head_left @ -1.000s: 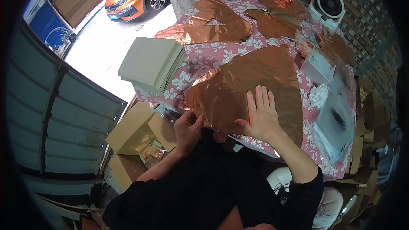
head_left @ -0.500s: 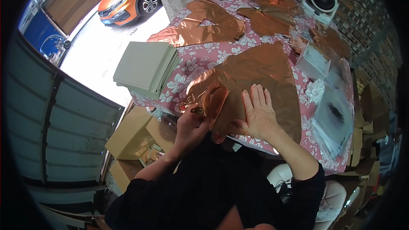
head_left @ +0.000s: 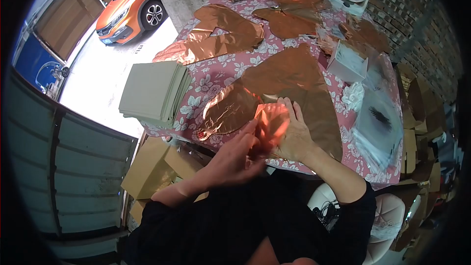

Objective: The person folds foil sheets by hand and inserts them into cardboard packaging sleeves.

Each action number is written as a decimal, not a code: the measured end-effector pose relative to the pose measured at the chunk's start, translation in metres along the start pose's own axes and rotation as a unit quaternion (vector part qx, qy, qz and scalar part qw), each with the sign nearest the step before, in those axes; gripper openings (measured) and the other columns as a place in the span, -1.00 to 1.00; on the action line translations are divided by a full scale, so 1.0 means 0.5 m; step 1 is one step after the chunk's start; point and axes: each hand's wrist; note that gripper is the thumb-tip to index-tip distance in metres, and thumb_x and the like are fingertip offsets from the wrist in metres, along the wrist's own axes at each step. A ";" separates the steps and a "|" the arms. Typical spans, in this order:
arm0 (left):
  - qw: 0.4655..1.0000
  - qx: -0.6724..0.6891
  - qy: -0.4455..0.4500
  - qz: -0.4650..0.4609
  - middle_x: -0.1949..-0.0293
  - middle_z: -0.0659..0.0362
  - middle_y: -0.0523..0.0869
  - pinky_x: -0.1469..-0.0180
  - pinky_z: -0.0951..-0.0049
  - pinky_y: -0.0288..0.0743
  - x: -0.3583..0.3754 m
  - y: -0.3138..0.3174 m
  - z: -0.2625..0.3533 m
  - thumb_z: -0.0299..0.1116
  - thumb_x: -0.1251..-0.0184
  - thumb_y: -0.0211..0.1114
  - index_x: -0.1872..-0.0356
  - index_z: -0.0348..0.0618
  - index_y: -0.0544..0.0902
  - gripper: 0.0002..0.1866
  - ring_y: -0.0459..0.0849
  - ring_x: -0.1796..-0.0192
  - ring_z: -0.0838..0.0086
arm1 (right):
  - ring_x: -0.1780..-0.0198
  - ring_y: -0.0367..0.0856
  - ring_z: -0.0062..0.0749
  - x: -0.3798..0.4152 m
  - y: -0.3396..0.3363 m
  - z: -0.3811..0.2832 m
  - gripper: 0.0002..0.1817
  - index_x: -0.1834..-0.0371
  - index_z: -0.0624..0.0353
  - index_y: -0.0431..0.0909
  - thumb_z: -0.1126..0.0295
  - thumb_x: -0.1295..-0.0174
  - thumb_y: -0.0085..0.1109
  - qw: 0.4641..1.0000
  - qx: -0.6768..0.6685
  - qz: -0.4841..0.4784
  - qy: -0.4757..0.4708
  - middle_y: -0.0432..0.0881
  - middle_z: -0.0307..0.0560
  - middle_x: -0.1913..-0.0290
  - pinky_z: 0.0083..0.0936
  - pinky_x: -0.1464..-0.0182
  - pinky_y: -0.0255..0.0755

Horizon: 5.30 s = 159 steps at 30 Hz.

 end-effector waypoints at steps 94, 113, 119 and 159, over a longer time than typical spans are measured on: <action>0.960 -0.222 0.126 -0.117 -0.30 -0.33 0.35 -0.50 -0.07 0.00 -0.028 0.020 -0.066 0.17 -0.23 0.20 -0.39 -0.50 0.13 -0.03 0.25 -0.40 -0.23 | -0.57 -0.18 0.25 0.008 -0.018 0.003 0.02 -0.54 0.25 -0.02 0.00 -0.06 0.20 0.999 -0.037 0.024 -0.006 -0.09 0.37 -0.52 0.02 -0.55 -0.28; 0.947 -0.268 0.129 -0.121 -0.35 -0.32 0.25 -0.48 -0.12 -0.02 -0.013 0.035 -0.076 0.44 -0.22 0.02 -0.38 -0.25 0.28 -0.03 0.17 -0.42 -0.29 | -0.52 0.05 0.21 0.034 -0.139 0.126 -0.36 -0.40 0.43 0.18 0.46 -0.25 0.06 0.973 -0.176 0.100 0.113 0.15 0.41 -0.45 -0.17 -0.54 -0.05; 0.943 -0.277 0.143 -0.115 -0.30 -0.31 0.28 -0.48 -0.09 -0.01 -0.014 0.034 -0.073 0.40 -0.25 0.04 -0.33 -0.26 0.33 -0.08 0.20 -0.40 -0.26 | -0.52 0.06 0.21 0.012 -0.115 0.046 -0.34 -0.40 0.43 0.20 0.20 -0.37 0.03 0.977 -0.171 0.080 0.100 0.16 0.41 -0.45 -0.12 -0.53 -0.06; 0.887 -0.395 -0.231 0.052 0.30 -0.19 0.70 0.08 -0.01 0.54 -0.185 -0.152 -0.265 -0.26 -0.16 0.19 0.35 -0.27 0.62 -0.75 0.68 0.16 -0.10 | -0.53 0.00 0.23 0.005 -0.044 0.000 -0.24 -0.42 0.41 0.19 -0.03 -0.37 -0.06 0.998 -0.009 0.030 0.046 0.12 0.43 -0.46 0.08 -0.52 -0.21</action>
Point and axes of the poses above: each hand's wrist, its own x-axis away from the middle knuckle, its own y-axis out of the palm, z = x × y
